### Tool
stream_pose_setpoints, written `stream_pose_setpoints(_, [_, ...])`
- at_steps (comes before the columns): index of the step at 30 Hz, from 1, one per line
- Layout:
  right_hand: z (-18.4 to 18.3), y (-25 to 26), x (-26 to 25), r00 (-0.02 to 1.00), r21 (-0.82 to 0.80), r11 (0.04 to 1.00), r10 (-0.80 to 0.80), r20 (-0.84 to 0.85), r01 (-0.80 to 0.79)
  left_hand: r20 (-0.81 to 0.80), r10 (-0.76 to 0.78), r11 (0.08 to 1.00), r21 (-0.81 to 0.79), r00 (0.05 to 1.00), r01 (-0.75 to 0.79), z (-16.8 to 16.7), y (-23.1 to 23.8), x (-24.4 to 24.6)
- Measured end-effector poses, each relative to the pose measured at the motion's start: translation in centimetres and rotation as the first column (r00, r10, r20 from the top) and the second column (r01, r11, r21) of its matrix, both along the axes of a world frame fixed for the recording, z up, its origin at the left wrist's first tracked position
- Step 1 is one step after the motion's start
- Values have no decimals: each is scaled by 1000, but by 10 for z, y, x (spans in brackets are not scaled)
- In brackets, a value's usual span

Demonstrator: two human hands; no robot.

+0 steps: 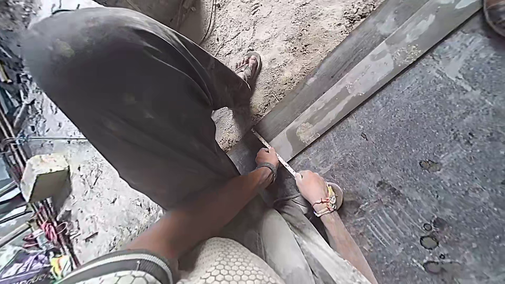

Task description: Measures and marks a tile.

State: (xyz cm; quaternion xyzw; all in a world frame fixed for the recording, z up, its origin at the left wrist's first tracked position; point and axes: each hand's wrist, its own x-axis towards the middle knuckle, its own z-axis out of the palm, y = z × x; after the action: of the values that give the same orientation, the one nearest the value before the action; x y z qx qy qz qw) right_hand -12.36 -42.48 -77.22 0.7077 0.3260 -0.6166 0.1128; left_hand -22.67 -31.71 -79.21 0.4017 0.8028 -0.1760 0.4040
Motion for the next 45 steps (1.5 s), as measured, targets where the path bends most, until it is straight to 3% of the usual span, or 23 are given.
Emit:
stream_pose_setpoints(5, [-8, -7, -20, 995, 6, 997, -81, -65, 81, -9, 16, 999, 43, 1000, -16, -1, 3, -3])
stream_pose_setpoints(12, [-23, -17, -17, 997, 29, 997, -65, -29, 66, -1, 66, 996, 59, 998, -66, -2, 3, -13])
stream_pose_setpoints(18, [-28, -9, -14, 998, 62, 997, -37, -51, 40, -12, 134, 938, 323, 991, -123, -13, 8, -31])
stream_pose_setpoints(22, [-32, -11, -8, 998, 54, 998, -20, -58, 23, 1, 110, 891, 443, 994, -98, -21, 53, -41])
stream_pose_setpoints(27, [-33, -10, -9, 997, 63, 997, -35, -71, 39, 44, -19, 927, 376, 999, 1, -32, 73, -58])
stream_pose_setpoints(33, [-32, -13, -10, 996, 60, 996, -56, -67, 60, -29, -8, 962, 273, 1000, 15, -35, 77, -62])
stream_pose_setpoints(45, [-25, -4, -14, 999, 7, 1000, 5, -46, -5, -27, -49, 942, 330, 998, 55, -41, 77, -61])
